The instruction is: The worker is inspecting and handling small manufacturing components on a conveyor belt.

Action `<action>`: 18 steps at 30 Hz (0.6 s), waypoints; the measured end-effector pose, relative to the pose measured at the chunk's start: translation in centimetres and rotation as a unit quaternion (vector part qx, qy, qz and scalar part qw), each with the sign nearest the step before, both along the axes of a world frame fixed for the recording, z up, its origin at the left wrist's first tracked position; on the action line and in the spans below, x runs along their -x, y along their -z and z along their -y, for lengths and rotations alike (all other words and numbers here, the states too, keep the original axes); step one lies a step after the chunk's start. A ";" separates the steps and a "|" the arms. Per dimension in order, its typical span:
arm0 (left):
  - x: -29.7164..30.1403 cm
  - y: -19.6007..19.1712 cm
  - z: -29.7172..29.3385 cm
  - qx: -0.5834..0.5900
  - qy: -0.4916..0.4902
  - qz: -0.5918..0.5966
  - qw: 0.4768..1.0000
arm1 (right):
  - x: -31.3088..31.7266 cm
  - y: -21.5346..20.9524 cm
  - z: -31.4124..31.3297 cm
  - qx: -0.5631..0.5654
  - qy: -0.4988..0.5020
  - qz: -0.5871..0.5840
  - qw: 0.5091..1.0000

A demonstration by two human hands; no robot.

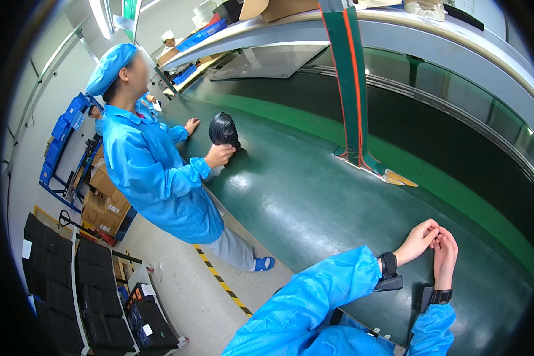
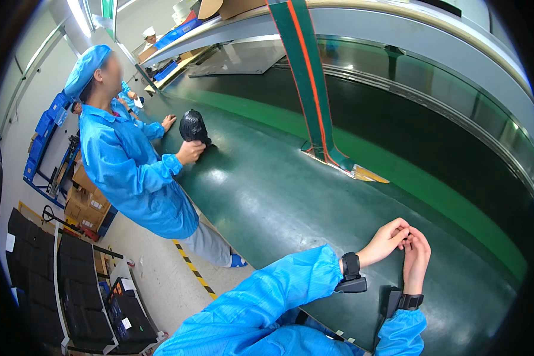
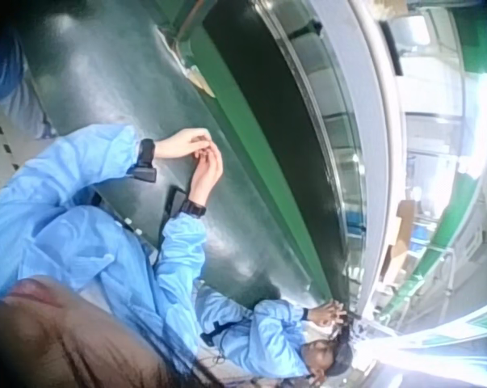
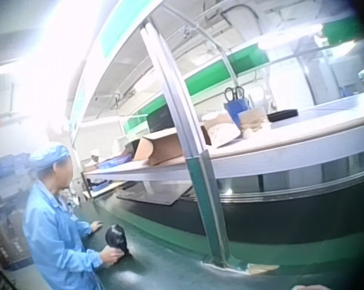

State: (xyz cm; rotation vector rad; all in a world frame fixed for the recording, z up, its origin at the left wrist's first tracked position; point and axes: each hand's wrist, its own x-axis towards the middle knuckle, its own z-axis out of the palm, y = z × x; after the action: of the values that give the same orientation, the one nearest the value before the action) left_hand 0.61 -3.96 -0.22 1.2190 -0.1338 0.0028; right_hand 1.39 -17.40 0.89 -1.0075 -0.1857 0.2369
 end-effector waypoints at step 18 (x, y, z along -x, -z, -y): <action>-0.2 0.1 0.0 0.003 -0.004 0.004 1.000 | -0.2 0.1 -0.2 0.015 0.005 -0.004 1.000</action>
State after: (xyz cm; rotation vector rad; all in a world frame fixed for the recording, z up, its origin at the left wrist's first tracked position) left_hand 0.77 -3.96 -0.31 1.2127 -0.1370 0.0149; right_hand 1.55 -17.23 0.81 -1.0378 -0.1703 0.2359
